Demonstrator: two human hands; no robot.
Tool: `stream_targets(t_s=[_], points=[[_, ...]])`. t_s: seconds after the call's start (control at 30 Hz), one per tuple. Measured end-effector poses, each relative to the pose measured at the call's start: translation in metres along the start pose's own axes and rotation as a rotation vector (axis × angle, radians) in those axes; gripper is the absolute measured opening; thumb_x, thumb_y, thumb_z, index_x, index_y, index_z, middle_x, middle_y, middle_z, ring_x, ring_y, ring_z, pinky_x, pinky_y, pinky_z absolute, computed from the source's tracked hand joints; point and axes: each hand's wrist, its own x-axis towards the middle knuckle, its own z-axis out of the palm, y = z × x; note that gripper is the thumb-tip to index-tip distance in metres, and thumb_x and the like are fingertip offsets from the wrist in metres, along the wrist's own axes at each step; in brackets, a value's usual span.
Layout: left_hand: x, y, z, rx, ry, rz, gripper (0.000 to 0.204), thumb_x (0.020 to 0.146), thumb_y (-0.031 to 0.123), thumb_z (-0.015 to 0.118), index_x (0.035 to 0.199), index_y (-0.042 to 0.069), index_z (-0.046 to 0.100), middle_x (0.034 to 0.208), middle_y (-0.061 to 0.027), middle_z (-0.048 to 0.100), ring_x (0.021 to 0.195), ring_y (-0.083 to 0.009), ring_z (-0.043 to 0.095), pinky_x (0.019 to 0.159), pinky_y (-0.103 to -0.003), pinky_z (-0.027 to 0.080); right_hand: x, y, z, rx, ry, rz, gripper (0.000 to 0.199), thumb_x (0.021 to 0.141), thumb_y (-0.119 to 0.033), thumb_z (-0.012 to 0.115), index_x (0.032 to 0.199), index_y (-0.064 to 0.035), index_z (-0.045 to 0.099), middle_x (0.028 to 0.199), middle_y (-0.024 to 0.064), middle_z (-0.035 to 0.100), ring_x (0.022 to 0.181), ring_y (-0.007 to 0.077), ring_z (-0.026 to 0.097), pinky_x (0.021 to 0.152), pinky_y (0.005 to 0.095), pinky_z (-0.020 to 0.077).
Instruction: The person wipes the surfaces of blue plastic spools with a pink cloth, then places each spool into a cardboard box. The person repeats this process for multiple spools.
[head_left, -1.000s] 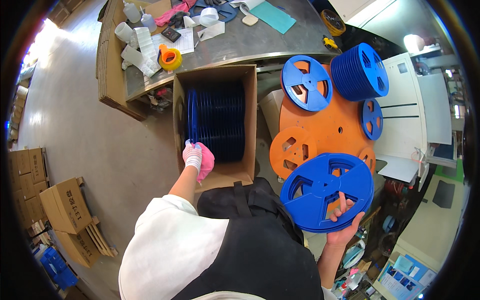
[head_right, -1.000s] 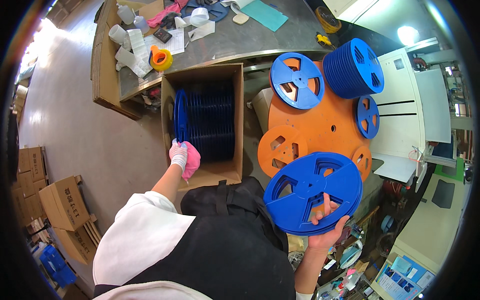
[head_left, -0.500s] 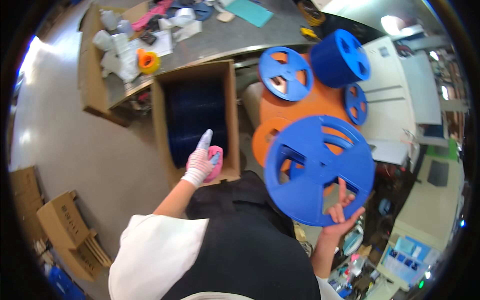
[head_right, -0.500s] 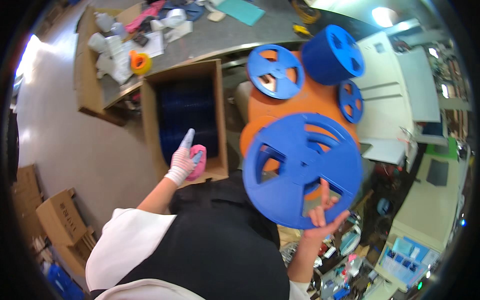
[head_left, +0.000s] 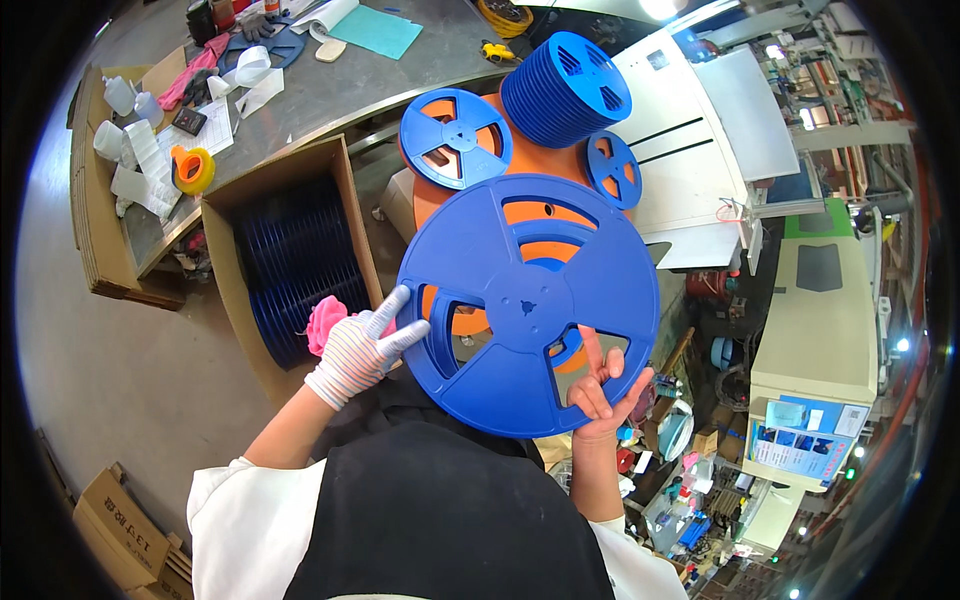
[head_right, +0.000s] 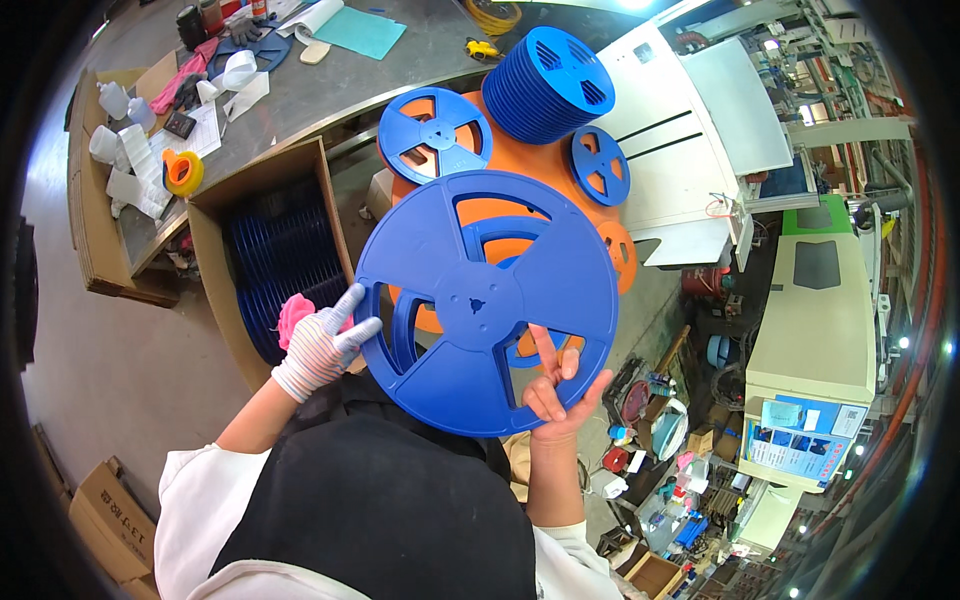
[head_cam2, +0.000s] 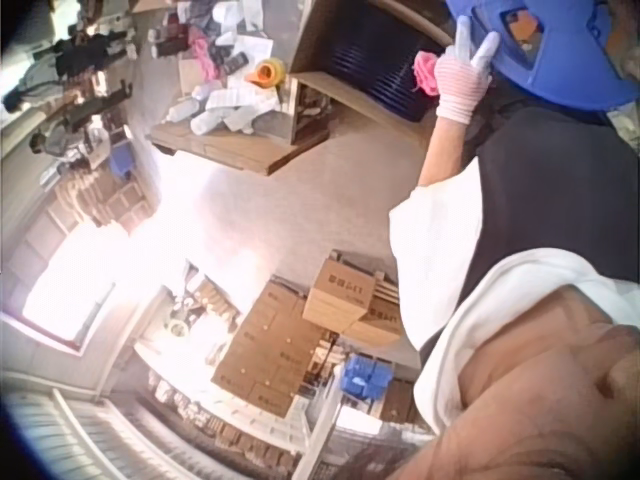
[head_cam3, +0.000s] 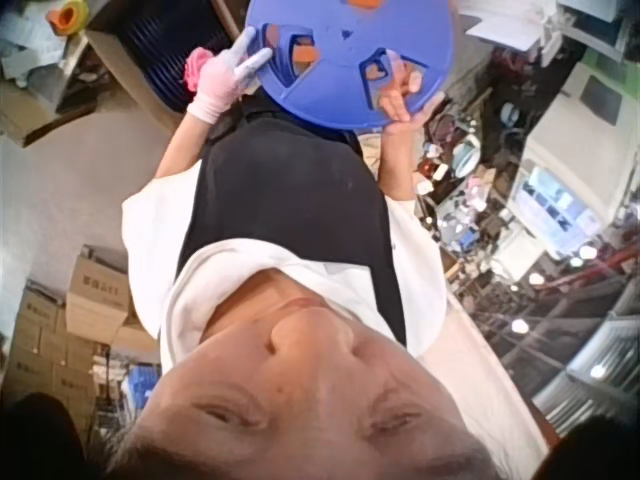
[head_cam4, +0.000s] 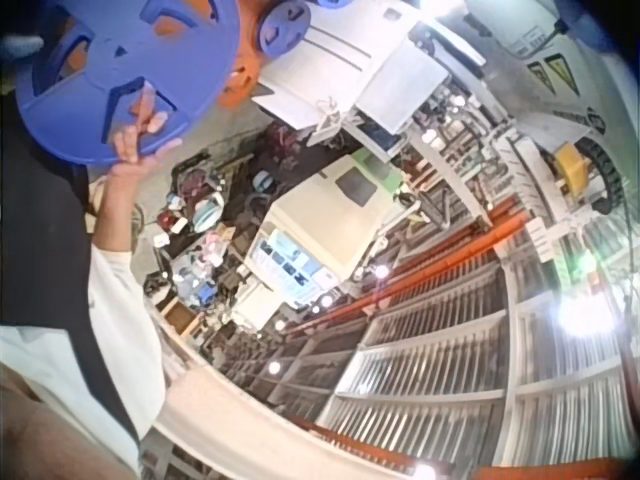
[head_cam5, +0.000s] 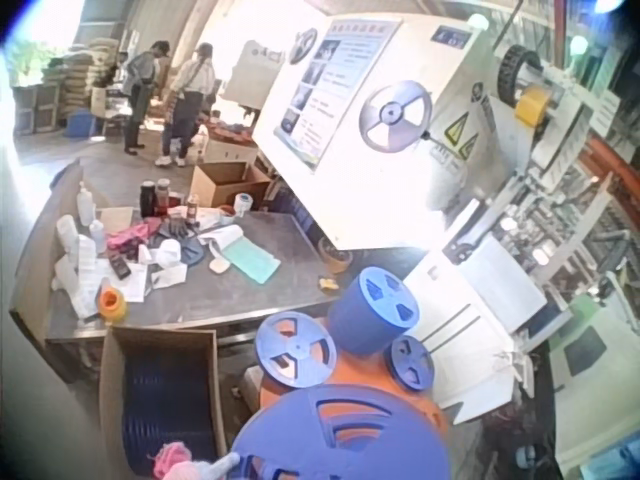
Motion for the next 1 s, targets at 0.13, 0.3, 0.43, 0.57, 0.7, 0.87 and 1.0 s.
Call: stream_targets(t_s=[0.13, 0.3, 0.43, 0.57, 0.7, 0.87, 1.0], points=[[0.006, 0.013, 0.005, 0.038, -0.065, 0.022, 0.066, 0.066, 0.013, 0.075, 0.129, 0.024, 0.057, 0.134, -0.0249, 0.054, 0.063, -0.0250, 0.062, 0.053, -0.035, 0.048, 0.001, -0.002, 0.002, -0.014, -0.033, 0.030, 0.048, 0.099, -0.050, 0.050, 0.097, -0.0020, 0.049, 0.155, 0.0281, 0.025, 0.044, 0.0070, 0.048, 0.042, 0.0213, 0.0345], [0.010, 0.017, 0.015, -0.021, -0.009, -0.015, 0.054, 0.064, 0.003, 0.064, 0.118, 0.012, 0.063, 0.135, -0.0250, 0.055, 0.065, -0.0254, 0.063, 0.053, -0.036, 0.048, 0.003, -0.006, 0.007, -0.100, 0.004, 0.058, 0.056, 0.096, -0.058, 0.049, 0.106, -0.0030, 0.053, 0.158, 0.0275, 0.017, 0.050, 0.0130, 0.053, 0.047, 0.0262, 0.0381], [0.004, 0.014, 0.020, -0.054, -0.069, -0.042, 0.056, 0.061, 0.001, 0.066, 0.117, 0.007, 0.061, 0.138, -0.0284, 0.050, 0.068, -0.0278, 0.064, 0.056, -0.037, 0.049, 0.007, -0.005, 0.013, -0.160, 0.101, 0.038, 0.063, 0.096, -0.063, 0.045, 0.111, -0.0030, 0.054, 0.157, 0.0297, 0.016, 0.056, 0.0196, 0.059, 0.048, 0.0280, 0.0436], [-0.002, 0.014, 0.025, -0.105, -0.082, -0.057, 0.057, 0.060, 0.000, 0.065, 0.117, 0.006, 0.059, 0.140, -0.0300, 0.048, 0.075, -0.0322, 0.066, 0.061, -0.038, 0.052, 0.020, -0.004, 0.016, -0.154, 0.111, 0.020, 0.071, 0.094, -0.067, 0.042, 0.120, -0.0022, 0.053, 0.154, 0.0360, 0.015, 0.069, 0.0304, 0.069, 0.055, 0.0341, 0.0558], [0.001, 0.024, 0.032, -1.257, -0.005, -0.778, 0.063, 0.079, 0.000, 0.062, 0.140, 0.003, 0.047, 0.143, -0.0190, 0.049, 0.091, -0.0228, 0.065, 0.078, -0.030, 0.051, 0.034, -0.005, 0.026, -0.385, 0.128, 0.039, 0.079, 0.091, -0.071, 0.042, 0.130, -0.0024, 0.051, 0.150, 0.0342, 0.030, 0.064, 0.0279, 0.068, 0.053, 0.0307, 0.0543], [-0.004, 0.022, 0.018, -1.178, 0.064, -0.643, 0.033, 0.093, 0.008, 0.062, 0.126, 0.003, 0.058, 0.129, -0.0096, 0.061, 0.118, -0.0158, 0.055, 0.099, -0.027, 0.044, 0.047, -0.025, 0.042, -0.728, 0.202, 0.047, 0.073, 0.094, -0.065, 0.044, 0.128, -0.0011, 0.052, 0.137, 0.0255, 0.053, 0.057, 0.0143, 0.061, 0.044, 0.0214, 0.0434], [-0.019, 0.007, -0.004, -1.836, -0.003, -0.866, 0.025, 0.092, 0.021, 0.068, 0.107, 0.003, 0.063, 0.109, -0.0124, 0.069, 0.103, -0.0222, 0.065, 0.098, -0.037, 0.048, 0.040, -0.031, 0.043, -0.939, 0.295, 0.134, 0.057, 0.094, -0.053, 0.056, 0.119, -0.0018, 0.054, 0.130, 0.0257, 0.058, 0.057, 0.0152, 0.062, 0.044, 0.0224, 0.0445]])
